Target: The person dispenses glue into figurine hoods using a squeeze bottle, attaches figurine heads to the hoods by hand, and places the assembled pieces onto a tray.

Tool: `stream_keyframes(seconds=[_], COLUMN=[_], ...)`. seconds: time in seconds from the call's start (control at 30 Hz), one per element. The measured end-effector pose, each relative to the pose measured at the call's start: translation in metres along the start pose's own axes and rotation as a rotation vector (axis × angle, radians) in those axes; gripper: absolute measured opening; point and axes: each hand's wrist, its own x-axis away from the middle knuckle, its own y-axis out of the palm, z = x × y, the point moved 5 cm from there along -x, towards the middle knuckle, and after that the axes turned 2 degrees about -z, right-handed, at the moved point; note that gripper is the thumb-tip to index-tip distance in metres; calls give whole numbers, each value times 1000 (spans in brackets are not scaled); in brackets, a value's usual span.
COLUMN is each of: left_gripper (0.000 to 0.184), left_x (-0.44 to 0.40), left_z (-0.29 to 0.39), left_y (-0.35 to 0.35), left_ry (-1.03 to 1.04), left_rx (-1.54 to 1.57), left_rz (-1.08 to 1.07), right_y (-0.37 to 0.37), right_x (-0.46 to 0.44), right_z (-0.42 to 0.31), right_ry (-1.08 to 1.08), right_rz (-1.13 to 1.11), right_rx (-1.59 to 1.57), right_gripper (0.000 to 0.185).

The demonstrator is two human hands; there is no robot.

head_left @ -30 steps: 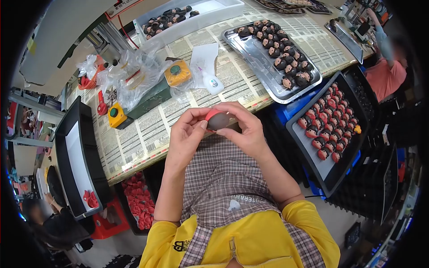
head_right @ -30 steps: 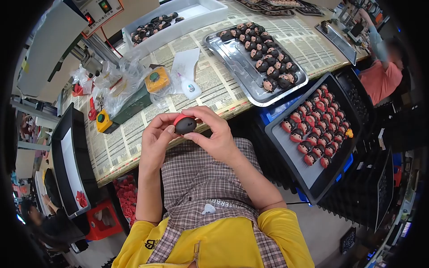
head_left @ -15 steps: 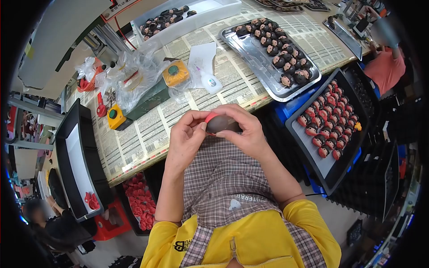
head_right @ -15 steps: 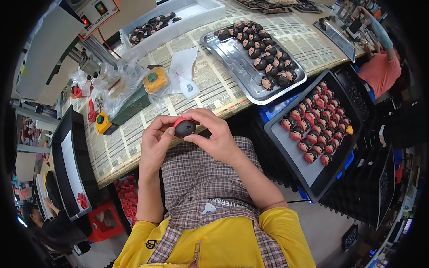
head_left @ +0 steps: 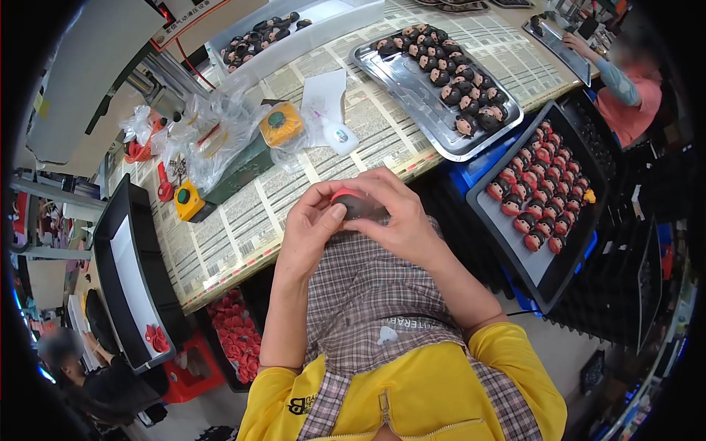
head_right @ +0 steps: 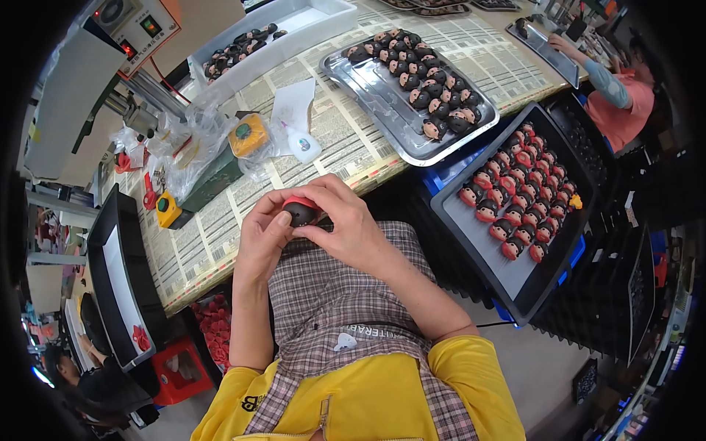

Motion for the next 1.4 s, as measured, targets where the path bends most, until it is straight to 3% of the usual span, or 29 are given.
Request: stream_keyframes(seconds=[0.03, 0.27, 0.67, 0.8, 0.87, 0.97, 1.07, 1.2, 1.33, 1.4], left_gripper=[36, 36, 30, 26, 28, 27, 34, 44, 40, 38], left_x=[0, -1, -2, -3, -5, -1, 2, 5, 4, 3], left_z=[-2, -1, -11, -14, -27, -33, -37, -30, -32, -34], left_y=[-1, -6, -12, -8, -17, 4, 17, 30, 19, 25], left_ry=[-1, -58, -87, -43, -6, -46, -151, -19, -36, -36], left_rx=[1, 46, 29, -20, -99, -65, -124, -224, -250, -242], left_rz=[-6, -12, 46, 90, 60, -3, -34, -174, -65, -68], right_y=[-2, -7, -5, -6, -6, 3, -28, -130, -243, -268], right_x=[0, 1, 3, 6, 13, 24, 43, 85, 162, 197], right_z=[-3, 14, 8, 3, -14, -6, -12, -19, -6, -1], right_ry=[12, 82, 57, 46, -80, -150, -99, 114, 557, 711], right_rz=[0, 19, 82, 20, 66, 50, 49, 230, 383, 335], right_rx=[-29, -143, 3, 6, 320, 517, 502, 759, 1126, 1245], right_gripper=[45, 25, 19, 35, 44, 45, 43, 37, 33, 31])
